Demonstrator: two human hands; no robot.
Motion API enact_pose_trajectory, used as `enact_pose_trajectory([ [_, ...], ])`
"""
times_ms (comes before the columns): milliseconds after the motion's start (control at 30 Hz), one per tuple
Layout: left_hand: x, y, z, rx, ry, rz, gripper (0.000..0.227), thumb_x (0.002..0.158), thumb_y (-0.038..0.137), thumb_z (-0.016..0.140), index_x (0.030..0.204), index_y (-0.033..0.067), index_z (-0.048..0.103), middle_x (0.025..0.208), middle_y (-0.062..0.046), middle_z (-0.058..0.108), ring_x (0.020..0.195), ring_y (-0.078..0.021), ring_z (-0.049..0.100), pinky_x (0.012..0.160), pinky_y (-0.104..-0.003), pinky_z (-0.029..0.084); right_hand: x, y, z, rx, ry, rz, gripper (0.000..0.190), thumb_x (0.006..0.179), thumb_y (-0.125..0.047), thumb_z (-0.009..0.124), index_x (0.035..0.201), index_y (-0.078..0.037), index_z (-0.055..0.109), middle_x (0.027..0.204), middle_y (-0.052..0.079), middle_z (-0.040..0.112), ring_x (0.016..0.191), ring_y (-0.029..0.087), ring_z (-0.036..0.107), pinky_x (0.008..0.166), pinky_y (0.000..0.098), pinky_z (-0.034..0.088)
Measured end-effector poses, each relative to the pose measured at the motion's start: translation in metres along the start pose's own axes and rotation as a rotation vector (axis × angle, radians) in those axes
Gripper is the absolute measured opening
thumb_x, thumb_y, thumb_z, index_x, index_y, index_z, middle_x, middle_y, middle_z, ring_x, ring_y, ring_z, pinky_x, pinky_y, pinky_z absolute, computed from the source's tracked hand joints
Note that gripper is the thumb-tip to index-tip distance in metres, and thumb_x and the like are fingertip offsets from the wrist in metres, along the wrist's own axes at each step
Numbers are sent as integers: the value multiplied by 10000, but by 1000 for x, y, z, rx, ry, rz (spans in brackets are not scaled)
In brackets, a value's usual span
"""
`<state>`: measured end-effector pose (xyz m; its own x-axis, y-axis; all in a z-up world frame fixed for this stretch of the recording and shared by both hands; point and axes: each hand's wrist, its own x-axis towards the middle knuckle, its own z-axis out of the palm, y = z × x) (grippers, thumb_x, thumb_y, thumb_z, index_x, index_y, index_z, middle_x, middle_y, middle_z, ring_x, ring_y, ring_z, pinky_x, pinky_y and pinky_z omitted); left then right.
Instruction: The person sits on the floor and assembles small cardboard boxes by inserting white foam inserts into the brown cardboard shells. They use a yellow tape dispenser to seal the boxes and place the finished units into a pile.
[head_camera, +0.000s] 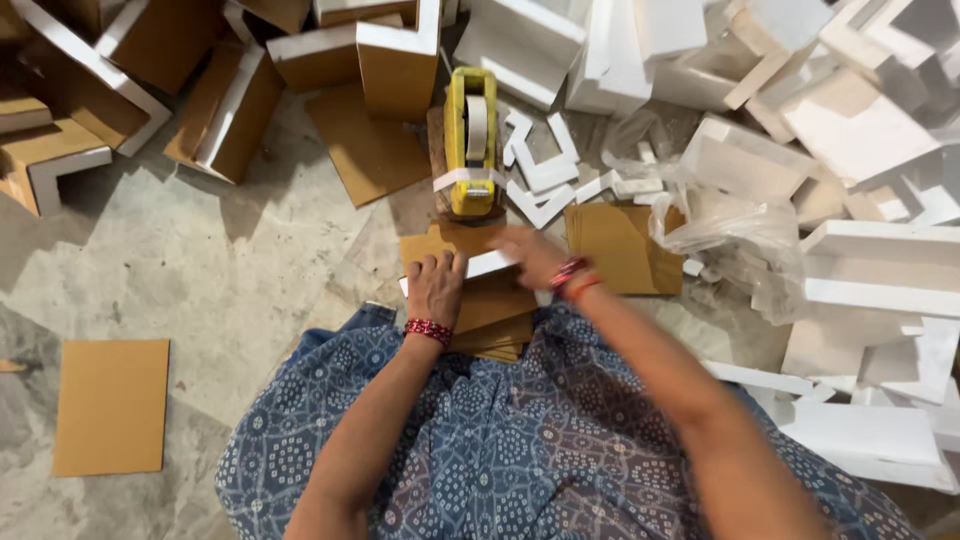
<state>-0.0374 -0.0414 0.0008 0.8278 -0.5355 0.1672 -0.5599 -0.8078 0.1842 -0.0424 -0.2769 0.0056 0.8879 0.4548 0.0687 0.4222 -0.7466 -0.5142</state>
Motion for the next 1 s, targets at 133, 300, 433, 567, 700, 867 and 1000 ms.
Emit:
enact_pose_trajectory([
  [133,-1,-4,-2,-43,-41,-7,198,847,108,600,1040,150,601,972,-52,651,935,-268,621,820,-438,437,-16,17,62,-202,230,182,354,869,10,697,1170,-171,656,1196,57,691,1149,297,646,995,416,535],
  [300,12,-6,2,-367,113,112,372,724,41,637,1092,96,625,979,-97,660,968,-306,638,851,-443,450,-3,8,95,-178,252,251,448,642,-138,741,1071,-72,633,1042,136,685,998,385,633,829,483,517],
  [433,21,-21,7,-437,58,77,277,782,39,672,1039,138,653,924,-72,678,956,-294,650,852,-437,449,10,23,86,-82,74,343,312,904,-134,693,1216,-137,700,1176,90,705,1055,290,675,905,418,554],
  [567,20,-20,1,-510,57,61,305,707,86,726,999,140,657,900,-63,687,933,-283,655,839,-440,447,27,58,2,425,300,659,348,969,-386,666,1106,-91,787,943,65,819,834,114,761,754,302,590],
  [700,22,-18,-2,-490,15,34,339,690,84,739,1016,147,671,940,-58,695,964,-274,655,858,-435,444,76,64,-7,447,189,860,417,936,-466,739,1064,-73,787,740,45,728,630,132,641,578,298,516],
  [867,23,-16,-5,-463,20,7,401,661,73,748,1048,163,699,972,-58,698,974,-265,654,897,-415,447,97,65,17,882,369,969,417,839,-405,859,971,-14,794,773,21,698,627,136,539,532,290,413],
  [1000,19,-15,-4,-480,48,5,388,640,83,754,1020,144,696,977,-61,701,977,-271,651,885,-416,444,22,31,22,805,344,842,337,920,-349,799,952,-16,766,834,30,696,732,95,592,644,255,474],
])
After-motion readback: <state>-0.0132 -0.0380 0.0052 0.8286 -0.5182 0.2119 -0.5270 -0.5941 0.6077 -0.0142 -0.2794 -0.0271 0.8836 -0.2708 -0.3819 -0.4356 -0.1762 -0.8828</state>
